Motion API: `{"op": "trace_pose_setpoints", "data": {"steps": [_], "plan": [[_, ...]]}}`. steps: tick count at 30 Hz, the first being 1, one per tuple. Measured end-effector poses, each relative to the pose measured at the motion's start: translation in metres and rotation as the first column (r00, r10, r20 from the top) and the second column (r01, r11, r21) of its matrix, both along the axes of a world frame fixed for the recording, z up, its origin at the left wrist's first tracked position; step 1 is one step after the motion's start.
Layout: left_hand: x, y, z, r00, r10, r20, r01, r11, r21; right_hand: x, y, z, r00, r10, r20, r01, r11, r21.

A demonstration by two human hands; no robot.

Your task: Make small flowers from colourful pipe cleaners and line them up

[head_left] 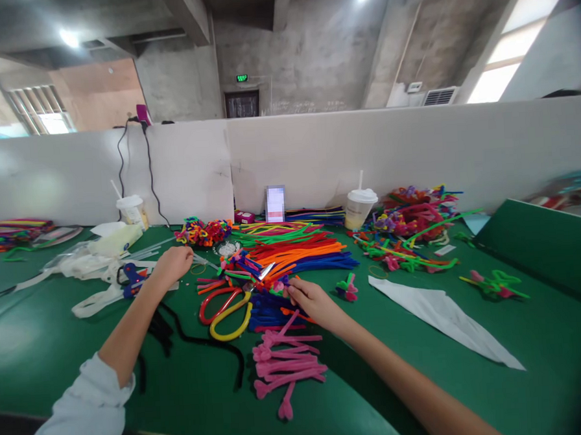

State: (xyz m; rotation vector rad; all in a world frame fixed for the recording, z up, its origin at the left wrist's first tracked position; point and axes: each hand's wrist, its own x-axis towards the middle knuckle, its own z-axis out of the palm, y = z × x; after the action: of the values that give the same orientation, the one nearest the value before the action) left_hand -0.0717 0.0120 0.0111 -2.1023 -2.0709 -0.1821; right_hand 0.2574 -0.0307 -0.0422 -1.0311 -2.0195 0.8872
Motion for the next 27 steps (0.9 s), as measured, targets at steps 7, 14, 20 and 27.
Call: {"op": "trace_pose_setpoints", "data": {"steps": [7, 14, 20, 27], "plan": [[0.007, 0.004, -0.002, 0.999, -0.008, -0.037, 0.008, 1.000, 0.009, 0.000, 0.000, -0.001, 1.000, 0.000, 0.009, 0.000, 1.000, -0.004], [0.014, 0.005, -0.004, 0.999, -0.006, -0.052, 0.006, 1.000, 0.005, -0.001, 0.001, -0.002, 1.000, 0.000, 0.006, 0.000, 1.000, 0.005], [0.012, 0.001, -0.004, 0.999, -0.005, -0.038, 0.005, 1.000, 0.017, -0.001, -0.001, 0.001, 1.000, 0.001, 0.010, -0.001, 1.000, -0.008], [0.009, -0.004, 0.001, 1.000, 0.012, -0.010, -0.011, 0.992, 0.127, 0.000, 0.000, 0.002, 1.000, -0.004, 0.019, 0.004, 1.000, -0.024]]}}
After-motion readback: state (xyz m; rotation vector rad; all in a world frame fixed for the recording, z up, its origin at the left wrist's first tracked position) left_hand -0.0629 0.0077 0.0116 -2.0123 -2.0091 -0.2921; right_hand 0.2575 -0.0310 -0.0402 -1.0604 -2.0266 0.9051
